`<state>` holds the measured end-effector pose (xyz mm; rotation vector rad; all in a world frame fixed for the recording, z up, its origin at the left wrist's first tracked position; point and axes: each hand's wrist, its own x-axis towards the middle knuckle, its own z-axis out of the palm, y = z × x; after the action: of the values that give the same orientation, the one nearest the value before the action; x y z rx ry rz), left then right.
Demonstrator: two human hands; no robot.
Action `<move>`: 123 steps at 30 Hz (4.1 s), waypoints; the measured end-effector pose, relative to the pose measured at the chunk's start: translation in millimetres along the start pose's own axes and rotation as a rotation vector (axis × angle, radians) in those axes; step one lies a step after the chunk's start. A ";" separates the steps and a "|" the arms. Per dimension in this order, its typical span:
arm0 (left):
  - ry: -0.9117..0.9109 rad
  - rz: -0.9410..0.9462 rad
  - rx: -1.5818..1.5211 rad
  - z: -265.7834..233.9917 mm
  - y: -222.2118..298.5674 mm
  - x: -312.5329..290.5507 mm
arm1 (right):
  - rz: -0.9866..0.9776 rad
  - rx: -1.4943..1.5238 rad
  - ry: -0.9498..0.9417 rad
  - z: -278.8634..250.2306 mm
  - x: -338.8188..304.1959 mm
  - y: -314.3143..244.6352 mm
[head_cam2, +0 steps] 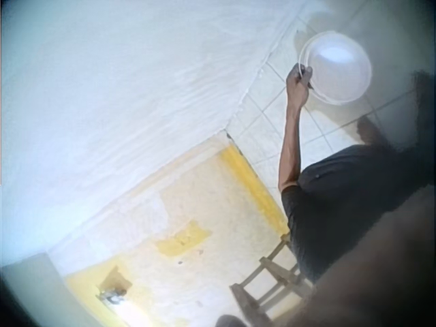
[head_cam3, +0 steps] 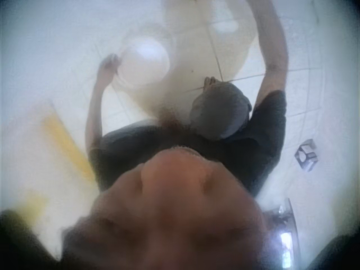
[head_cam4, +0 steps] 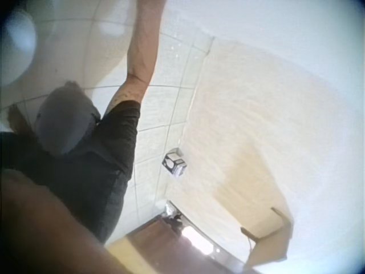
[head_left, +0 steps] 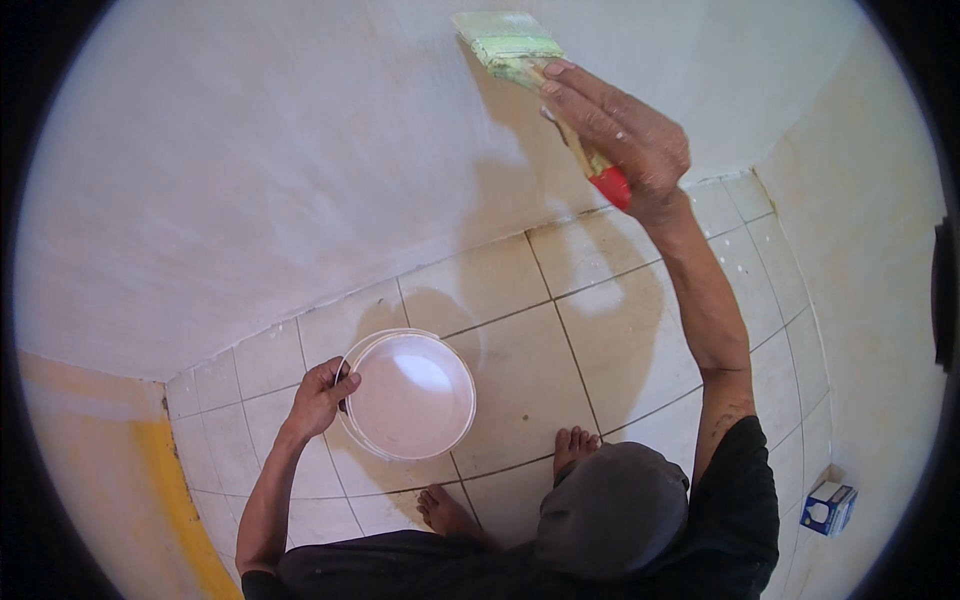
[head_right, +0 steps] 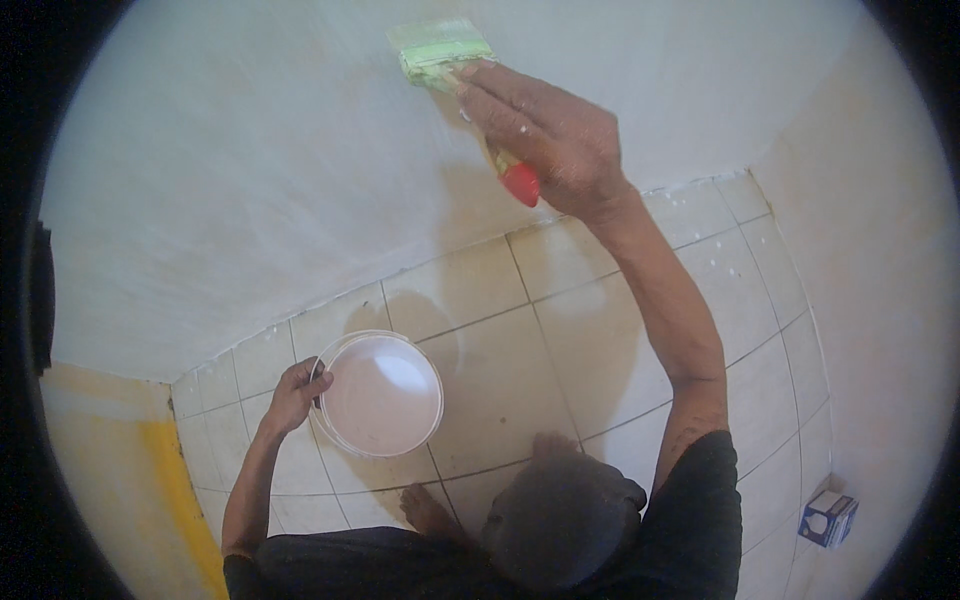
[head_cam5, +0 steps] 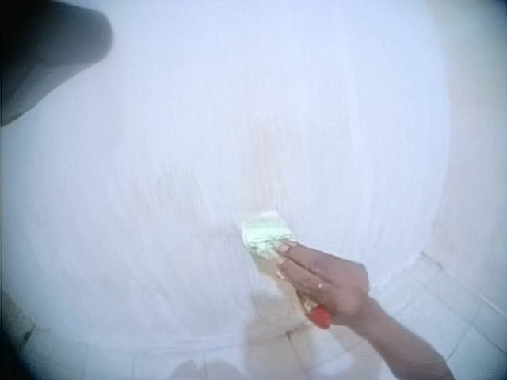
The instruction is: The person sits on a tiled floor and paints a white wall using a paintbrush and a bucket of white paint. They repeatedly dip the brush into the bucket and apply paint to the lower section of the wall in a repetitive motion.
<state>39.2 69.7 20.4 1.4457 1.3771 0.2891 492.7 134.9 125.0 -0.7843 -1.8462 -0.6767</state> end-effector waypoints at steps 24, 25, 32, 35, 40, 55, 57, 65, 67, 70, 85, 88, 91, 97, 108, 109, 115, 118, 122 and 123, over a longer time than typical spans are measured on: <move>-0.008 -0.023 0.022 -1.7 -5.7 -1.5 | 0.099 0.098 -0.223 16.9 10.6 -13.0; -0.015 -0.012 0.026 -3.1 -7.0 0.3 | 0.038 0.045 -0.132 16.6 14.3 -13.2; -0.012 -0.036 0.005 -1.8 4.6 -1.0 | -0.022 -0.111 -0.189 72.2 -104.8 -26.9; -0.010 -0.045 0.004 -0.9 4.0 -0.3 | 0.059 -0.007 -0.494 87.8 -200.6 -58.9; -0.014 -0.044 -0.017 -1.8 1.7 -0.9 | 0.354 0.241 -0.712 93.5 -262.1 -70.4; -0.010 -0.010 -0.003 -2.4 -2.4 -0.5 | -0.072 -0.063 0.069 -9.2 7.7 19.4; -0.019 0.010 0.011 -3.3 -0.7 0.3 | -0.073 -0.110 0.029 -0.3 -10.3 23.0; -0.025 -0.022 -0.029 -1.3 5.4 -1.3 | 0.260 0.063 -0.521 63.9 -246.9 -31.0; -0.031 -0.019 -0.033 -2.6 3.5 -1.1 | 0.324 0.116 -0.636 69.3 -273.8 -37.1; -0.020 -0.025 0.006 -4.3 -0.2 -0.2 | 0.357 0.114 -0.701 74.7 -259.3 -22.2; -0.009 -0.008 0.000 -2.5 5.8 -2.8 | -0.060 -0.125 0.005 -4.6 -2.0 17.8; -0.028 0.010 0.033 -5.1 3.8 -0.8 | 0.059 -0.148 -0.102 35.5 -84.7 6.5; -0.038 0.026 0.018 -4.8 3.2 -0.8 | 0.181 -0.059 -0.345 65.5 -185.5 -32.8; -0.054 -0.008 0.024 -6.4 5.1 -0.1 | 0.349 0.187 -0.775 94.7 -277.3 -61.6; -0.039 0.018 0.069 -5.9 3.2 -0.5 | 0.015 -0.039 -0.055 1.4 31.8 -23.1; -0.035 0.012 0.068 -5.7 3.4 -0.9 | -0.003 -0.051 0.015 -6.2 41.5 -28.1; -0.035 0.061 0.150 -7.7 16.9 -3.0 | 0.440 0.378 -0.274 -17.4 18.5 -126.0; -0.028 0.075 0.156 -8.2 8.2 -2.1 | 0.747 0.779 -0.551 10.0 -20.0 -178.2; -0.066 0.039 0.145 -8.4 20.6 -3.1 | 0.799 0.755 -0.844 48.3 -61.6 -225.2; -0.072 0.045 0.144 -8.4 15.4 -3.1 | 0.798 0.742 -0.843 59.4 -73.3 -232.4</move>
<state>40.7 75.0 37.3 1.5925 1.3306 0.1682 304.4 15.0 10.7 -1.2492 -2.0055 0.9338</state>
